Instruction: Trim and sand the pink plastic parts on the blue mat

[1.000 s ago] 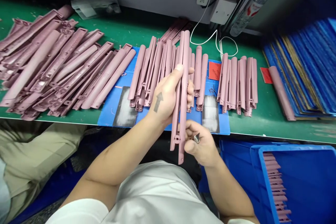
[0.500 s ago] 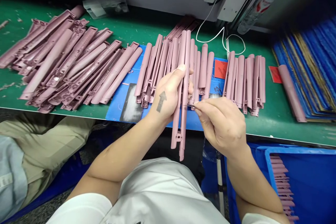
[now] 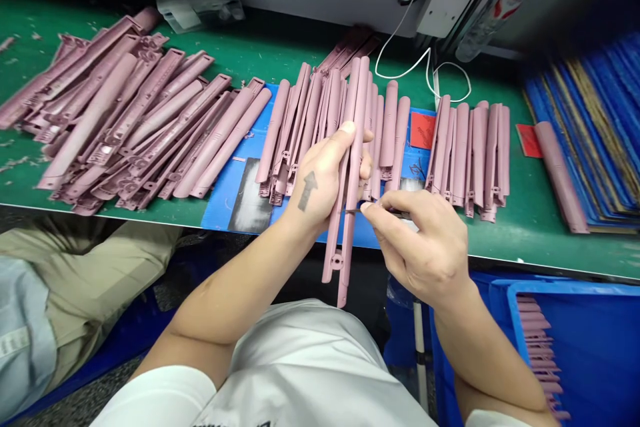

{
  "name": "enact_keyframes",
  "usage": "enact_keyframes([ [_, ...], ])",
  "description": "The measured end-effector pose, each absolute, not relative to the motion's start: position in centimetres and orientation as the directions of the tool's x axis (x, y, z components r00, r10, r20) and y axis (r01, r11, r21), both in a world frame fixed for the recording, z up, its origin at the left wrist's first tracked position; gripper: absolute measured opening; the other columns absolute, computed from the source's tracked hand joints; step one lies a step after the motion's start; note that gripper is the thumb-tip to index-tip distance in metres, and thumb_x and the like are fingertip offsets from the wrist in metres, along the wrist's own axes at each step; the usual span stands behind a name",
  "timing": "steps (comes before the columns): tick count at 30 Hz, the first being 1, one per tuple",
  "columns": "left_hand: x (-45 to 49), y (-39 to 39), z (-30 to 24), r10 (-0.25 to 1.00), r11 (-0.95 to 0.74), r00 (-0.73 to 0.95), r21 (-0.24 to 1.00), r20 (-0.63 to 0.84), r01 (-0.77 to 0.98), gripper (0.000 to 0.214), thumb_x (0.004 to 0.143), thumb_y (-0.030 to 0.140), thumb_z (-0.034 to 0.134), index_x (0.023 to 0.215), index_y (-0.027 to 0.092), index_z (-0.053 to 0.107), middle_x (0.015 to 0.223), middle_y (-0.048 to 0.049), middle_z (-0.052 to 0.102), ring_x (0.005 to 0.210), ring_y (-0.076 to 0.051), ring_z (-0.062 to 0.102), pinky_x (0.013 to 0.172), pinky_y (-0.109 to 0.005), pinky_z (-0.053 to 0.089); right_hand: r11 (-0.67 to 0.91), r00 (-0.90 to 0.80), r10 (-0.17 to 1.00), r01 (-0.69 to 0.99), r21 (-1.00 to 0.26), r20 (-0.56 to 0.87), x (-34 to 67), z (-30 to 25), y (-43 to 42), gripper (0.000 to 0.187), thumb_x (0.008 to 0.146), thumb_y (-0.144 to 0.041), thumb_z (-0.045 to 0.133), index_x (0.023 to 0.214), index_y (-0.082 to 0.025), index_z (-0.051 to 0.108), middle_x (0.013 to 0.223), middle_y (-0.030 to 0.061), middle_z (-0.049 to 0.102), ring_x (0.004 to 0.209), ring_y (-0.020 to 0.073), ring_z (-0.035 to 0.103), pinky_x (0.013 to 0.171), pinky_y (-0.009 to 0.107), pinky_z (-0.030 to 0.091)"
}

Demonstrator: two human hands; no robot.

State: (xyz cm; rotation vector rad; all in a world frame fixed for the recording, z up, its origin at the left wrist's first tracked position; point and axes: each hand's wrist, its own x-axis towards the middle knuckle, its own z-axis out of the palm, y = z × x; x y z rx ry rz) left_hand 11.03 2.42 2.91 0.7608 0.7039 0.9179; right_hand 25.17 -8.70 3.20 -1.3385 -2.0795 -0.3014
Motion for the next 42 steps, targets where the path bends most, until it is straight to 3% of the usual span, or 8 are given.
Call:
enact_keyframes([
  [20, 11.2, 3.1, 3.2, 0.847, 0.485, 0.467, 0.730, -0.254, -0.482, 0.051, 0.099, 0.069, 0.071, 0.108, 0.018, 0.073, 0.060, 0.0040, 0.058, 0.045, -0.010, 0.053, 0.039, -0.020, 0.042, 0.574, -0.405, 0.770, 0.777, -0.258, 0.492, 24.4, 2.9, -13.2, 0.021, 0.104, -0.007, 0.063, 0.120, -0.018, 0.073, 0.101, 0.0086, 0.080, 0.081, 0.0194, 0.066, 0.071, 0.037, 0.041],
  [24, 11.2, 3.5, 3.2, 0.834, 0.516, 0.481, 0.693, -0.272, -0.503, 0.050, 0.101, 0.068, 0.068, 0.108, 0.018, 0.072, 0.060, 0.0042, 0.057, 0.045, -0.010, 0.053, 0.037, -0.019, 0.039, 0.648, -0.469, 0.752, 0.654, -0.390, 0.463, 24.4, 2.8, -14.1, 0.017, 0.104, -0.009, 0.062, 0.113, -0.020, 0.071, 0.094, 0.0050, 0.077, 0.078, 0.0187, 0.066, 0.070, 0.036, 0.045],
  [28, 11.4, 3.4, 3.0, 0.826, 0.522, 0.506, 0.678, -0.249, -0.518, 0.044, 0.105, 0.061, 0.065, 0.102, 0.017, 0.070, 0.061, 0.0043, 0.055, 0.047, -0.010, 0.053, 0.038, -0.019, 0.039, 0.488, -0.217, 0.851, 0.660, -0.571, 0.478, 24.5, 2.0, -13.3, 0.025, 0.105, -0.010, 0.062, 0.128, -0.018, 0.067, 0.105, 0.0085, 0.077, 0.091, 0.0197, 0.072, 0.080, 0.034, 0.057],
  [31, 11.7, 3.2, 2.7, 0.819, 0.519, 0.531, 0.676, -0.218, -0.524, 0.043, 0.106, 0.059, 0.065, 0.100, 0.017, 0.069, 0.060, 0.0042, 0.055, 0.047, -0.010, 0.050, 0.038, -0.019, 0.041, 0.424, -0.124, 0.845, 0.748, -0.511, 0.521, 24.3, 1.7, -11.7, 0.033, 0.106, -0.010, 0.063, 0.137, -0.018, 0.067, 0.109, 0.0111, 0.077, 0.098, 0.0224, 0.074, 0.086, 0.036, 0.060],
  [34, 11.8, 2.9, 2.5, 0.813, 0.511, 0.552, 0.683, -0.187, -0.522, 0.043, 0.104, 0.058, 0.068, 0.101, 0.016, 0.069, 0.060, 0.0038, 0.056, 0.047, -0.010, 0.049, 0.038, -0.019, 0.041, 0.404, -0.070, 0.819, 0.775, -0.486, 0.569, 24.0, 1.9, -10.2, 0.023, 0.108, -0.013, 0.063, 0.127, -0.022, 0.071, 0.107, 0.0089, 0.078, 0.098, 0.0229, 0.075, 0.088, 0.037, 0.058],
  [36, 11.9, 2.7, 2.5, 0.823, 0.491, 0.539, 0.705, -0.182, -0.512, 0.044, 0.101, 0.060, 0.071, 0.101, 0.016, 0.069, 0.060, 0.0039, 0.056, 0.047, -0.010, 0.049, 0.040, -0.020, 0.041, 0.315, 0.051, 0.882, 0.675, -0.667, 0.468, 23.7, 2.1, -9.6, 0.012, 0.107, -0.024, 0.069, 0.119, -0.023, 0.069, 0.103, 0.0052, 0.077, 0.086, 0.0187, 0.073, 0.078, 0.032, 0.057],
  [38, 11.9, 2.4, 2.5, 0.848, 0.451, 0.500, 0.735, -0.176, -0.506, 0.046, 0.100, 0.063, 0.073, 0.102, 0.017, 0.070, 0.061, 0.0041, 0.057, 0.046, -0.009, 0.049, 0.042, -0.020, 0.042, 0.148, 0.133, 0.961, 0.490, -0.859, 0.241, 23.3, 2.0, -9.2, 0.020, 0.103, -0.040, 0.077, 0.107, -0.024, 0.065, 0.087, -0.0014, 0.071, 0.065, 0.0125, 0.060, 0.061, 0.026, 0.049],
  [42, 11.9, 1.9, 2.7, 0.892, 0.355, 0.437, 0.777, -0.115, -0.519, 0.046, 0.100, 0.063, 0.072, 0.108, 0.018, 0.072, 0.064, 0.0039, 0.058, 0.048, -0.009, 0.049, 0.045, -0.020, 0.044, -0.098, 0.138, 0.987, 0.143, -0.985, -0.078, 22.2, 0.5, -9.1, 0.039, 0.098, -0.055, 0.078, 0.088, -0.024, 0.058, 0.066, -0.0085, 0.049, 0.055, 0.0093, 0.039, 0.053, 0.024, 0.036],
])
